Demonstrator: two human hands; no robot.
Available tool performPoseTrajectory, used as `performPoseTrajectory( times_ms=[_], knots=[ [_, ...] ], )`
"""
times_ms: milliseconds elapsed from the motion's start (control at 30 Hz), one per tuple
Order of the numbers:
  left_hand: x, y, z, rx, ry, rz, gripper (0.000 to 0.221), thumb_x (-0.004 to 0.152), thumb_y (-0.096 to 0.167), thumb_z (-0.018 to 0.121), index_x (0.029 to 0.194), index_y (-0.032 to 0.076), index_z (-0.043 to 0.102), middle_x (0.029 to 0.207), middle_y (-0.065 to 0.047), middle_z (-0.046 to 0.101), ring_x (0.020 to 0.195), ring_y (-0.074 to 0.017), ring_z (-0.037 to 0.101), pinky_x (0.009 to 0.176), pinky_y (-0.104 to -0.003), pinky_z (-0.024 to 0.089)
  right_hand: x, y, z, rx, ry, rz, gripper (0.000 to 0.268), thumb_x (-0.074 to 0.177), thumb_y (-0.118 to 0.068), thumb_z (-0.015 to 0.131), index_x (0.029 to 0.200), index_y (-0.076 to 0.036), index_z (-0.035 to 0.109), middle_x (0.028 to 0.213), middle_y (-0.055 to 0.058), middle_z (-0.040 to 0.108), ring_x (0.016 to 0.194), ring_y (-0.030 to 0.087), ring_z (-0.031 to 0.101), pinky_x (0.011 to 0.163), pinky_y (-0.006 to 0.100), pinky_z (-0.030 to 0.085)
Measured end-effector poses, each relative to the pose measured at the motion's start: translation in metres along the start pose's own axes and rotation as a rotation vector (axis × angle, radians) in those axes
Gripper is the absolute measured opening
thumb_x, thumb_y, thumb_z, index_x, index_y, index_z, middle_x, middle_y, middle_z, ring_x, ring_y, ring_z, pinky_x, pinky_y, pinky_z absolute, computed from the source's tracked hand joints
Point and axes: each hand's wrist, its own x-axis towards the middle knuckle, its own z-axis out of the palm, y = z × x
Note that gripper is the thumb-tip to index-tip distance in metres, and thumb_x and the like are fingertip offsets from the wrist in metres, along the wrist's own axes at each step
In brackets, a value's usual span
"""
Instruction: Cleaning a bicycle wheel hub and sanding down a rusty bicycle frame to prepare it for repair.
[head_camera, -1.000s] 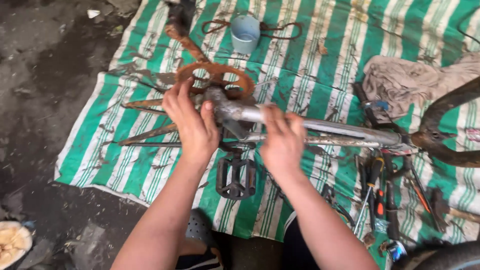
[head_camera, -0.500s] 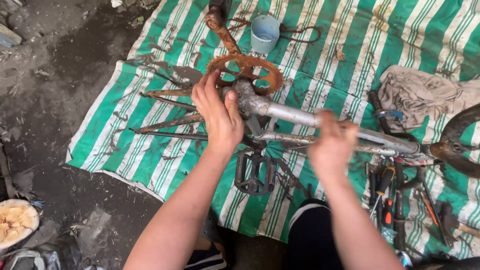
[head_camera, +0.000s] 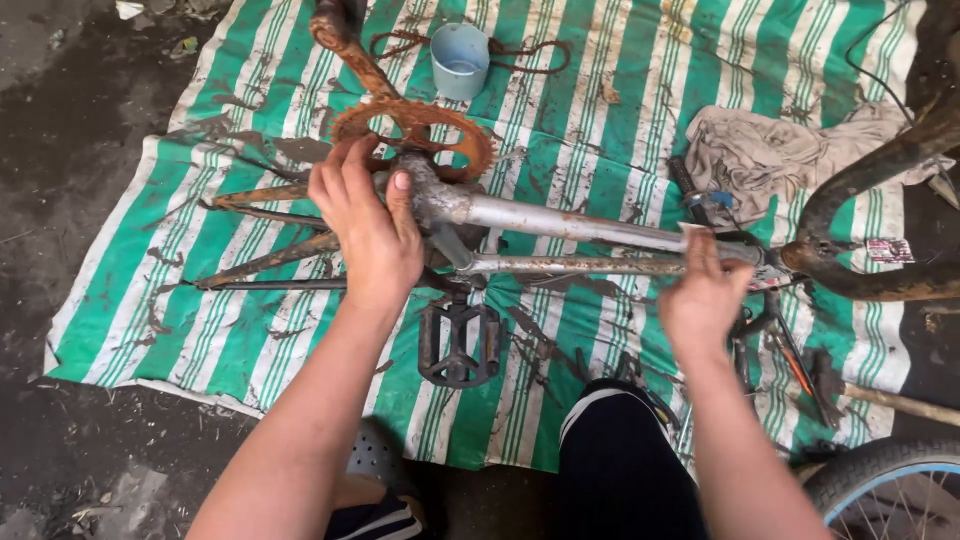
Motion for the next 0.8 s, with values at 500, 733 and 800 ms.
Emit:
performPoseTrajectory(
  times_ms=[500, 733, 800],
  knots=[
    [0.005, -0.001, -0.011, -0.002, -0.042, 0.018, 0.04, 0.124, 0.024, 0.055, 0.16, 0.008, 0.048, 0.142, -0.017, 0.049, 0.143, -0.0531, 0.029, 0.125, -0.074, 0.02, -0.02, 0.013, 0.009, 0.253, 0.01, -0.024, 0.057, 0.092, -0.003, 0.062, 0.147, -0.008, 0.076, 0.146, 0.008, 0.076, 0.107, 0.027, 0.051, 0.096, 0.036, 0.047],
    [0.007, -0.015, -0.009, 0.031, -0.056, 0.072, 0.042, 0.123, 0.025, 0.056, 0.16, 0.007, 0.048, 0.147, -0.018, 0.048, 0.142, -0.054, 0.029, 0.125, -0.074, 0.017, 0.033, -0.171, -0.075, 0.992, 0.0, 0.648, 0.054, 0.105, -0.027, 0.062, 0.151, -0.003, 0.046, 0.147, 0.023, 0.064, 0.093, 0.02, 0.043, 0.072, 0.025, 0.039],
    [0.007, -0.018, -0.011, 0.045, -0.066, 0.092, 0.043, 0.123, 0.027, 0.057, 0.16, 0.007, 0.049, 0.149, -0.02, 0.048, 0.142, -0.0544, 0.03, 0.125, -0.073, 0.017, 0.019, -0.188, -0.05, 0.531, 0.044, 0.107, 0.062, 0.097, 0.002, 0.061, 0.159, -0.003, 0.065, 0.172, 0.017, 0.054, 0.131, 0.037, 0.049, 0.104, 0.031, 0.044]
  ],
)
